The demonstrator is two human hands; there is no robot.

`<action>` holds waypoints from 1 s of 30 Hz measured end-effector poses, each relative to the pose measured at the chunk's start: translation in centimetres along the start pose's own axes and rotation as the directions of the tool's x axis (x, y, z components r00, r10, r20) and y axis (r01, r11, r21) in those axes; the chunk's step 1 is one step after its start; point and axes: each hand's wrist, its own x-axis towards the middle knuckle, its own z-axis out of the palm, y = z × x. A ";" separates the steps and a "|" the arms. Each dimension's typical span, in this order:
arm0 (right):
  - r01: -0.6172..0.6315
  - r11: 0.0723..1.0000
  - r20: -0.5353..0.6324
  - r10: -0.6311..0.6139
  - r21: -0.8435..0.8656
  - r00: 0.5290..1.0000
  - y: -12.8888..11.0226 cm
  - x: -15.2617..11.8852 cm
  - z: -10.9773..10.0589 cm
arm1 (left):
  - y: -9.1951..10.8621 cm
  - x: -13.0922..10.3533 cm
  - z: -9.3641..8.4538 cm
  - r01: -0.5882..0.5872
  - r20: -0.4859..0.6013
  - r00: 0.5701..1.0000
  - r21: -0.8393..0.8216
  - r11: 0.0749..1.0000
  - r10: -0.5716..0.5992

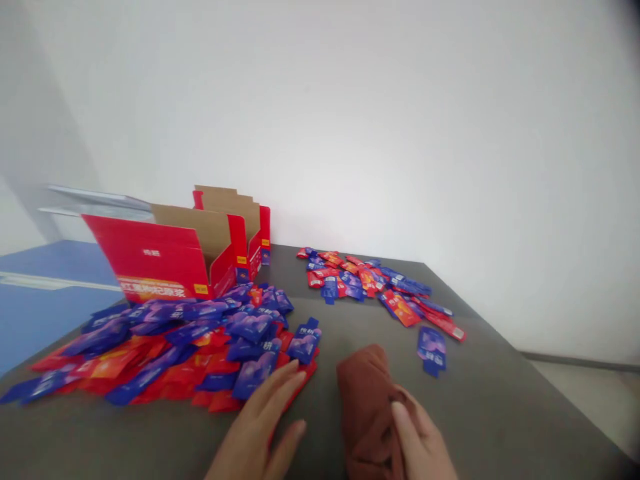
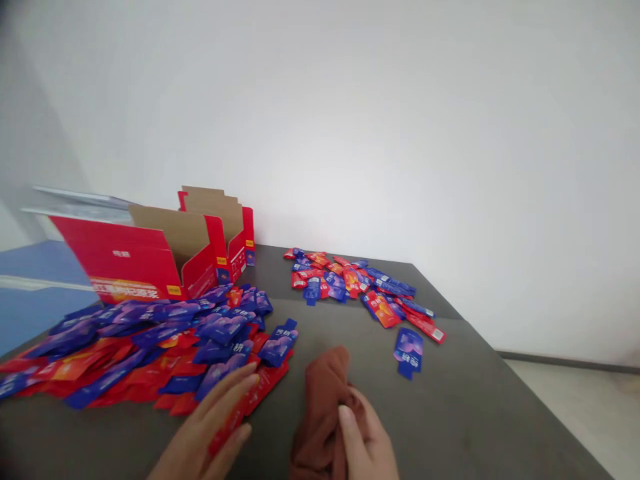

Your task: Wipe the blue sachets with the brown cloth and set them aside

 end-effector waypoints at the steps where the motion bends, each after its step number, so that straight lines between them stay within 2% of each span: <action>1: 0.032 0.999 0.011 -0.032 -0.027 0.999 -0.1 0.6 0.6 | 1.2 -0.4 2.0 -0.066 0.048 0.996 -0.067 0.996 0.069; 3: 0.152 0.971 0.033 -0.149 -0.186 0.988 0.4 2.6 1.3 | 3.1 -0.9 6.4 -0.147 0.112 0.980 -0.152 0.977 0.165; 5: 0.165 0.929 -0.040 -0.188 -0.330 0.981 1.6 5.4 0.5 | 4.5 -1.1 10.3 -0.134 0.155 0.975 -0.171 0.976 0.161; 6: 0.144 0.904 -0.105 -0.202 -0.402 0.974 2.4 7.1 -0.6 | 5.1 -1.0 11.6 -0.110 0.173 0.975 -0.174 0.979 0.140; 8: 0.074 0.834 -0.202 -0.217 -0.547 0.955 3.9 10.5 -3.3 | 6.3 -0.7 12.9 -0.046 0.209 0.974 -0.182 0.982 0.084; 11: -0.025 0.703 -0.230 -0.199 -0.711 0.953 5.7 14.3 -6.7 | 8.0 0.4 12.1 0.024 0.322 0.946 -0.210 0.977 0.046; 13: -0.043 0.615 -0.190 -0.176 -0.787 0.966 6.5 15.5 -7.5 | 8.8 1.7 10.9 0.062 0.421 0.906 -0.242 0.968 0.048; 15: -0.038 0.539 -0.140 -0.149 -0.841 0.979 7.0 15.6 -7.3 | 9.3 3.1 10.1 0.104 0.473 0.880 -0.267 0.958 0.036; 20: -0.016 0.402 -0.064 -0.106 -0.915 0.992 7.0 13.6 -6.4 | 9.6 5.9 10.1 0.228 0.414 0.904 -0.259 0.938 -0.106; 22: -0.004 0.375 -0.052 -0.118 -0.927 0.992 6.5 12.5 -7.1 | 9.5 6.0 10.0 0.250 0.408 0.904 -0.263 0.932 -0.127; 24: 0.023 0.368 -0.039 -0.161 -0.930 0.986 5.6 11.0 -8.3 | 9.4 5.6 9.2 0.280 0.349 0.924 -0.332 0.901 -0.158; 26: 0.094 0.379 0.000 -0.239 -0.920 0.971 4.3 9.1 -9.6 | 9.0 5.1 8.0 0.360 0.244 0.931 -0.512 0.780 -0.270; 27: 0.146 0.388 0.035 -0.280 -0.910 0.959 3.5 8.0 -10.1 | 8.7 4.9 7.2 0.434 0.244 0.897 -0.635 0.639 -0.368; 28: 0.236 0.396 0.100 -0.335 -0.888 0.937 2.7 6.8 -10.4 | 8.4 4.8 6.5 0.518 0.321 0.834 -0.735 0.438 -0.449; 29: 0.366 0.396 0.196 -0.407 -0.842 0.892 1.7 5.7 -10.5 | 8.1 4.7 5.8 0.598 0.454 0.754 -0.774 0.210 -0.474; 30: 0.520 0.377 0.311 -0.490 -0.767 0.815 0.8 4.5 -10.4 | 7.9 4.6 5.2 0.669 0.601 0.670 -0.743 0.006 -0.435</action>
